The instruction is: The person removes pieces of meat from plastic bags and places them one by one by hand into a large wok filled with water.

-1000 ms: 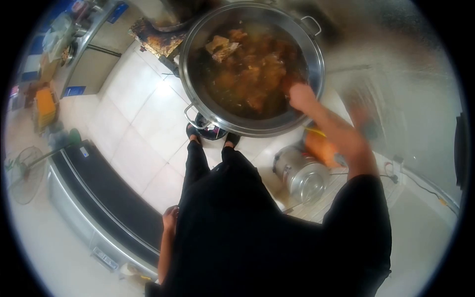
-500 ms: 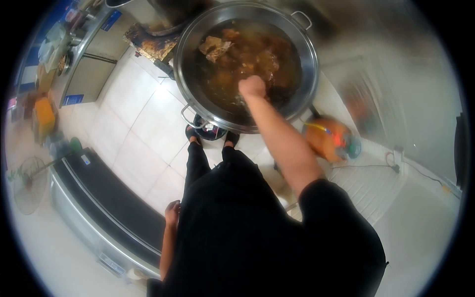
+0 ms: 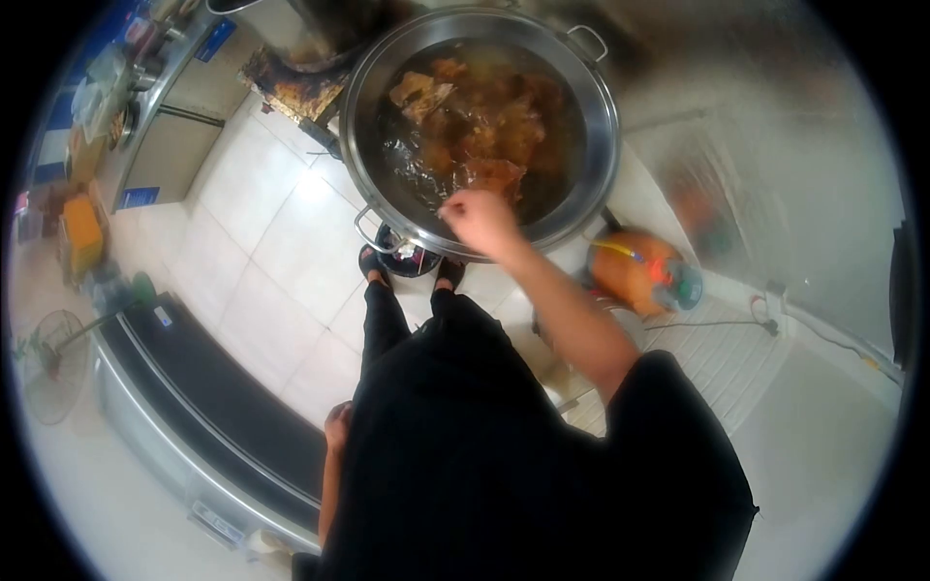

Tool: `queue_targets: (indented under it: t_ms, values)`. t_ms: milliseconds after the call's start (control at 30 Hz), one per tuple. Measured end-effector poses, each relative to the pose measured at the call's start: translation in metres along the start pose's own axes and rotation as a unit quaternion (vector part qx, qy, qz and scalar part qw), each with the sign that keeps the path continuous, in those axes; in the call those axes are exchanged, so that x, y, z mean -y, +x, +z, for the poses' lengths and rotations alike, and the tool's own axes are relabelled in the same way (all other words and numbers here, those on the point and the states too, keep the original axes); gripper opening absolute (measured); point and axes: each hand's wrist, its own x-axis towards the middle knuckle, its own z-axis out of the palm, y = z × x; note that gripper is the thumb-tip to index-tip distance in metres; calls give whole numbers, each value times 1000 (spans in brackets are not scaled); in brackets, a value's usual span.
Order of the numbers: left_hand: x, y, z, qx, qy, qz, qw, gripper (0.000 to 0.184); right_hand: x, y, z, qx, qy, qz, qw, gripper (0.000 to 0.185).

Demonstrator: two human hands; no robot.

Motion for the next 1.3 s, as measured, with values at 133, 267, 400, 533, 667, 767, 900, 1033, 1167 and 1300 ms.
queue_targets:
  t_ms: [133, 267, 400, 533, 667, 767, 900, 1033, 1167, 1300]
  values:
    - [27, 16, -3, -1, 58, 61, 996, 32, -81, 11, -42, -96, -122, 62, 986, 16]
    - [23, 14, 1, 5, 19, 29, 999, 33, -137, 23, -73, -113, -161, 129, 972, 17]
    - [-8, 7, 3, 18, -58, -39, 997, 34, -141, 34, -72, -91, -210, 103, 968, 23]
    - [-56, -12, 8, 4, -92, -55, 994, 33, -122, 48, -68, -78, -228, 87, 967, 24]
    - [-63, -16, 8, 4, -88, -51, 995, 34, -133, 70, -59, -51, -280, 69, 956, 25]
    - [-63, -18, 9, -5, -88, -56, 994, 35, -120, 71, -66, -38, -290, 74, 953, 26]
    - [-38, -17, 10, -20, -55, -65, 996, 35, -125, 67, -70, -41, -261, 70, 962, 27]
    - [12, 1, 10, 2, -30, -40, 999, 34, -118, 53, -74, -79, -51, 54, 994, 21]
    - [27, 11, 10, -11, -56, -40, 998, 31, -65, 30, -97, -175, 132, 132, 967, 17]
    - [2, 15, 2, 5, -84, -41, 996, 28, -26, 24, -103, -245, 75, 53, 965, 20]
